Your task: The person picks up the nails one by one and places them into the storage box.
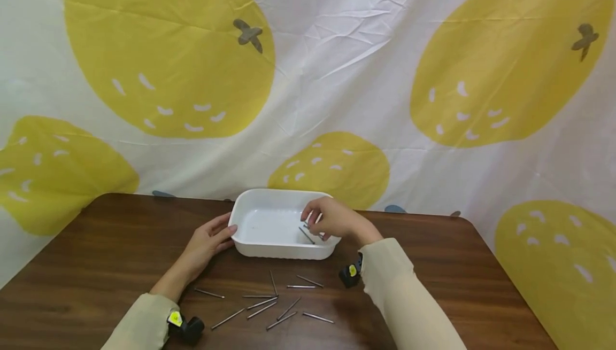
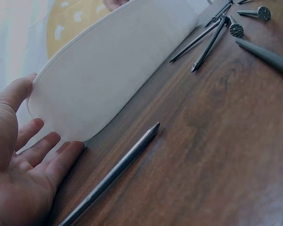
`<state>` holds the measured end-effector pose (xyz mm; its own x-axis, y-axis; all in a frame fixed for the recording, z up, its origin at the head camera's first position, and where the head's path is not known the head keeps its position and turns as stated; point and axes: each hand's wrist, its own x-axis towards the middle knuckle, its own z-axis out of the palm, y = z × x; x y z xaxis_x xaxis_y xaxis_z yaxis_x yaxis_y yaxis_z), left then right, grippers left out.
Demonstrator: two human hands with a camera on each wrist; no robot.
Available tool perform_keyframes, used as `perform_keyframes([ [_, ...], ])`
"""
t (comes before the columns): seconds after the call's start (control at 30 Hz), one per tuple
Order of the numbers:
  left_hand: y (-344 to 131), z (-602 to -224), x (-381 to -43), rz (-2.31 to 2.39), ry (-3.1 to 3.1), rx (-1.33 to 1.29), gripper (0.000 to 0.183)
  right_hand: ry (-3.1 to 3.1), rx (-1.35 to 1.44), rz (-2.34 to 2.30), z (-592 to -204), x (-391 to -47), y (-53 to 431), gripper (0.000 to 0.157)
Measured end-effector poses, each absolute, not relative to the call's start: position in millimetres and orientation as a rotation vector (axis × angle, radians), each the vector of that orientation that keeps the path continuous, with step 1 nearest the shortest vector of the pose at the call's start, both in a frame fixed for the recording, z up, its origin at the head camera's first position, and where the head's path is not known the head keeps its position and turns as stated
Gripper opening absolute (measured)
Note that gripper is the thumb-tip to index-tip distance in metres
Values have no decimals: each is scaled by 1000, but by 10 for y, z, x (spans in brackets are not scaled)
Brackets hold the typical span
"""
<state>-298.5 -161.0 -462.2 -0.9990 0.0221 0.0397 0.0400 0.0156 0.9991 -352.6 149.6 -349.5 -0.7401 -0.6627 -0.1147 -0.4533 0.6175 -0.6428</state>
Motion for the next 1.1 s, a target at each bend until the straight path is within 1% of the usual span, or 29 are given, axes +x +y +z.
perform_keyframes([
  [0.13,-1599,-4617,-2989,-2198,-2232,-73,59,2529,-847,-812,-3539,-3606,1438,22],
  [0.37,-1608,-4601,-2976,-2188,-2238,-52,58,2587,-787,-768,-3643,-3719,1332,18],
  [0.63,-1596,-4592,-2967,-2185,-2223,-62,56,2696,-803,-628,-3760,-3828,1225,16],
  [0.87,-1544,-4589,-2953,-2186,-2215,-78,57,2754,-812,-496,-3850,-3859,1195,18],
  [1.1,-1489,-4588,-2964,-2203,-2203,-96,56,2808,-780,-460,-3888,-3865,1219,16],
])
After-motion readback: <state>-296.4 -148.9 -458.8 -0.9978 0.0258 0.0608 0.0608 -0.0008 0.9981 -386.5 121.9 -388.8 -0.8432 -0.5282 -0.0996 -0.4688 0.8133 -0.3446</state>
